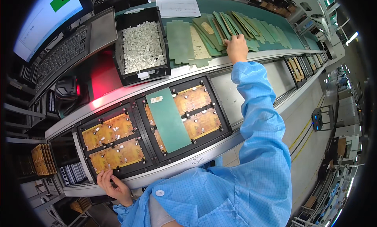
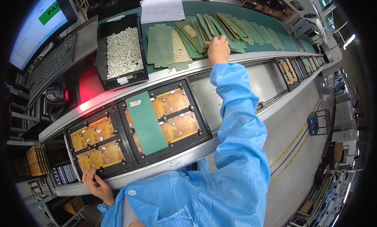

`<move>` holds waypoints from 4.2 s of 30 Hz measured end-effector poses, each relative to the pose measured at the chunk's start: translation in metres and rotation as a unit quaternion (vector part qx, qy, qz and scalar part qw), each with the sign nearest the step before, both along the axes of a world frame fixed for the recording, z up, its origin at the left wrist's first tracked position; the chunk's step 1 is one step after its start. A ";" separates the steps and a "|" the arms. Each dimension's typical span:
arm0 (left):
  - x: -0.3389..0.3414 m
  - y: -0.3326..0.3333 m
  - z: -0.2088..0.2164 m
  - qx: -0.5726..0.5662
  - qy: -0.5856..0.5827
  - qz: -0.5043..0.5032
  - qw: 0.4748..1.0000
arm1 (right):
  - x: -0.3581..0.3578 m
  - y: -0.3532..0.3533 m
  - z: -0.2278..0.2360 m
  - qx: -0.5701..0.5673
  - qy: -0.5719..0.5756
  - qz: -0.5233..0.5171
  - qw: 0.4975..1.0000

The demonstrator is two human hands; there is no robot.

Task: Manual assembly and inspection of components on printed circuit boards at an industrial workstation.

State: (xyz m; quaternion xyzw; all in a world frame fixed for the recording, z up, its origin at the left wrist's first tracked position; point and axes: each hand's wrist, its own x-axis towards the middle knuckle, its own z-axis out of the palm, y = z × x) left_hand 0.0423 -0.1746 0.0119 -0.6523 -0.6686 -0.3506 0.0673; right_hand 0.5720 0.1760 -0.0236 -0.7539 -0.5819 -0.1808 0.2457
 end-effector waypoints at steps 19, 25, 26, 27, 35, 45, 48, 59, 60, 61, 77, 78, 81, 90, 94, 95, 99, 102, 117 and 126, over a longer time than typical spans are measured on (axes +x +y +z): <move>-0.011 0.001 -0.003 -0.027 -0.012 0.002 1.000 | 0.053 -0.046 0.041 0.044 0.603 0.083 0.792; -0.010 0.009 -0.004 -0.023 -0.023 0.001 0.999 | 0.057 -0.039 0.019 0.018 0.698 0.117 0.707; -0.009 0.010 -0.005 -0.018 -0.028 0.001 0.999 | 0.057 -0.040 0.011 0.020 0.697 0.114 0.708; -0.009 0.010 -0.005 -0.018 -0.028 0.000 0.999 | 0.051 -0.038 0.001 0.024 0.714 0.122 0.689; -0.008 0.005 -0.001 -0.026 -0.015 0.021 0.999 | 0.021 -0.013 0.006 0.033 0.087 0.004 0.996; -0.016 0.000 -0.002 -0.040 -0.012 0.013 0.999 | 0.056 -0.024 0.038 0.119 0.260 -0.040 0.957; -0.016 0.002 -0.001 -0.041 -0.011 0.014 0.999 | 0.065 -0.032 0.043 0.146 0.525 0.003 0.838; -0.013 0.009 0.002 -0.031 -0.003 0.019 0.999 | 0.031 -0.025 0.017 -0.037 0.568 0.015 0.822; -0.011 0.011 0.002 -0.030 -0.005 0.013 0.999 | 0.041 -0.016 0.005 -0.065 0.491 0.017 0.868; -0.010 0.011 0.002 -0.027 -0.005 0.015 1.000 | 0.039 -0.012 0.004 -0.096 0.411 0.021 0.906; -0.017 0.006 0.000 -0.052 0.006 0.038 0.998 | 0.066 0.005 -0.028 -0.055 0.148 -0.177 0.971; -0.017 0.008 -0.001 -0.062 0.011 0.035 0.997 | 0.077 0.001 -0.048 0.003 0.059 -0.200 0.978; -0.020 0.011 -0.002 -0.060 0.018 0.033 0.997 | 0.101 -0.002 -0.045 -0.059 0.035 -0.061 0.996; -0.024 0.013 -0.004 -0.077 0.059 0.025 0.995 | 0.099 -0.009 0.008 0.084 -0.168 0.093 0.978; -0.029 0.012 -0.004 -0.082 0.058 0.011 0.995 | 0.092 -0.036 -0.012 0.147 -0.176 0.088 0.969; -0.029 0.012 -0.004 -0.079 0.060 0.008 0.995 | 0.092 -0.043 -0.012 0.147 -0.176 0.086 0.969; -0.025 0.010 -0.004 -0.078 0.039 0.013 0.996 | 0.072 -0.066 0.012 0.204 -0.103 0.088 0.970; -0.027 0.007 -0.004 -0.076 0.061 0.016 0.995 | 0.071 -0.067 0.004 0.217 -0.080 0.106 0.967; 0.013 0.014 0.026 0.010 0.106 0.020 0.994 | 0.078 -0.030 0.012 0.136 0.094 0.253 0.953; 0.017 0.019 0.031 -0.014 0.108 0.010 0.994 | 0.195 0.054 -0.043 -0.015 0.052 -0.008 0.999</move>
